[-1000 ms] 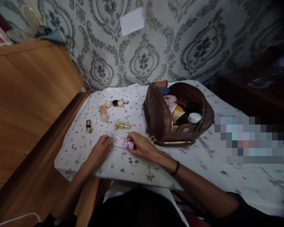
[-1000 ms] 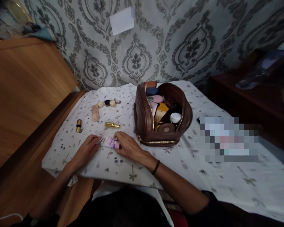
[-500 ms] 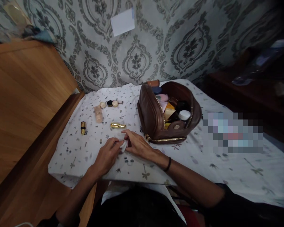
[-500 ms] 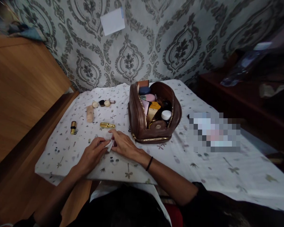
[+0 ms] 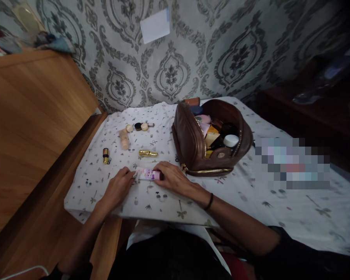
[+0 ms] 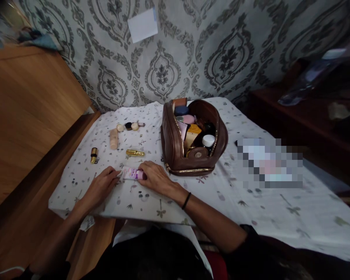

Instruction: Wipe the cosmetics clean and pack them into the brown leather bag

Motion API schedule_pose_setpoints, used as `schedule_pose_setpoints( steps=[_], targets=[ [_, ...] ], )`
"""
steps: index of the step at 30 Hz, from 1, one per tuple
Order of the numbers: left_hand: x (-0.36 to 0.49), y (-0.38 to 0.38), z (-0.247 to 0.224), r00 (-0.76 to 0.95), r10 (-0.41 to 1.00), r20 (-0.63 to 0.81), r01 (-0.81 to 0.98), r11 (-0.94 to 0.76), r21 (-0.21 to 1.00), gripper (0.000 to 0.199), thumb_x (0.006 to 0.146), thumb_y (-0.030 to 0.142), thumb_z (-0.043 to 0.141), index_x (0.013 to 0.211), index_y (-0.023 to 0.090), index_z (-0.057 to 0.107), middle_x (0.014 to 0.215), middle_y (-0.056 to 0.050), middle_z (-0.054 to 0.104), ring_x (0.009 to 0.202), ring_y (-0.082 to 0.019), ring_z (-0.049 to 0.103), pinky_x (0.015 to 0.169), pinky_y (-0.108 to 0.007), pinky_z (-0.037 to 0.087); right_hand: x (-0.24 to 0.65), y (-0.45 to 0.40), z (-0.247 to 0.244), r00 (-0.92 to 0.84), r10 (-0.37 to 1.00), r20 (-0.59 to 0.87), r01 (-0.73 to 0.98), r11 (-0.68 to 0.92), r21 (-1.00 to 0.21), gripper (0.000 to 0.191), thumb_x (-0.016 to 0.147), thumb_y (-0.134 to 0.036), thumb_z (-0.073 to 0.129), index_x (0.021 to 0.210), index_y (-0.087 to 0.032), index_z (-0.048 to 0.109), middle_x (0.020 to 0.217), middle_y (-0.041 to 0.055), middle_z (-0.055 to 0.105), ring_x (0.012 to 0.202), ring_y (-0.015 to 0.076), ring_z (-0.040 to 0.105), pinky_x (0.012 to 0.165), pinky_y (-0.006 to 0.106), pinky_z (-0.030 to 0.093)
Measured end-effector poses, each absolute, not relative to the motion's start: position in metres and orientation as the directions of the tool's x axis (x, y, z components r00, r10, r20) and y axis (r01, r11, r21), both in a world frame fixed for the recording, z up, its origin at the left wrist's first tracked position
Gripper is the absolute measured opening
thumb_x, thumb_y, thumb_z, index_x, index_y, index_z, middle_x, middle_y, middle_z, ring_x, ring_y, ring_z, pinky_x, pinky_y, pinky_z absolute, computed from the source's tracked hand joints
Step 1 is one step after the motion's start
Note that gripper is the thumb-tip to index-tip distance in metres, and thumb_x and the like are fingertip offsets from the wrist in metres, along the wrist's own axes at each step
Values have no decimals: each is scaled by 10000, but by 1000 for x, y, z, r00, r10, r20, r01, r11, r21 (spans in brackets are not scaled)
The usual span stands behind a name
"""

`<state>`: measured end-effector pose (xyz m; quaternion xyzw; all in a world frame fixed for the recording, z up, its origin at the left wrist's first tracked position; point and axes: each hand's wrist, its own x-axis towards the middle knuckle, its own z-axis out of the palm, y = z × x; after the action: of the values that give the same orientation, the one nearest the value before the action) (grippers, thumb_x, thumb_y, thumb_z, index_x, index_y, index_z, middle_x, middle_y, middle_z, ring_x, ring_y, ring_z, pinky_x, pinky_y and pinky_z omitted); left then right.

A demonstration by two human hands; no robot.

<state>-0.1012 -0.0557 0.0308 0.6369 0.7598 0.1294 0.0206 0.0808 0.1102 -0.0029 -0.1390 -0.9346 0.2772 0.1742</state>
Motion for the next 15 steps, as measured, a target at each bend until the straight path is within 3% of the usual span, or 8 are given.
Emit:
schedule_pose_setpoints(
  steps=[3, 7, 11, 15],
  targets=[
    [-95, -48, 36, -185, 964, 190, 953, 129, 273, 250, 975, 223, 429, 1107, 227, 641, 969, -46, 580, 910, -200, 590, 794, -325, 514, 81, 110, -3, -904, 341, 259, 164, 833, -528, 189, 834, -231, 675, 1002, -162, 623, 975, 82, 638, 920, 224, 576, 808, 339, 466],
    [-80, -31, 36, -52, 962, 266, 919, -58, 389, 324, 970, 223, 451, 1261, 269, 584, 1124, -65, 563, 1056, -204, 570, 909, -342, 514, 82, 109, -2, -905, 296, 307, 123, 870, -477, 145, 854, -189, 664, 993, -175, 627, 961, 70, 618, 919, 211, 559, 787, 310, 458],
    [-84, -22, 37, 53, 983, 173, 915, -118, 386, 372, 936, 225, 516, 1300, 290, 559, 1192, -73, 544, 1134, -230, 529, 962, -385, 504, 83, 110, -2, -903, 264, 338, 79, 877, -475, 117, 874, -171, 650, 990, -168, 633, 938, 67, 611, 917, 209, 551, 782, 307, 460],
    [-112, -25, 42, 66, 995, 79, 923, -91, 374, 285, 959, 259, 484, 1226, 263, 585, 1147, -73, 561, 1083, -231, 523, 960, -392, 478, 83, 111, -2, -896, 245, 371, 56, 890, -453, 173, 898, -213, 643, 1065, -168, 634, 998, 86, 618, 970, 227, 546, 809, 329, 474]
  ],
)
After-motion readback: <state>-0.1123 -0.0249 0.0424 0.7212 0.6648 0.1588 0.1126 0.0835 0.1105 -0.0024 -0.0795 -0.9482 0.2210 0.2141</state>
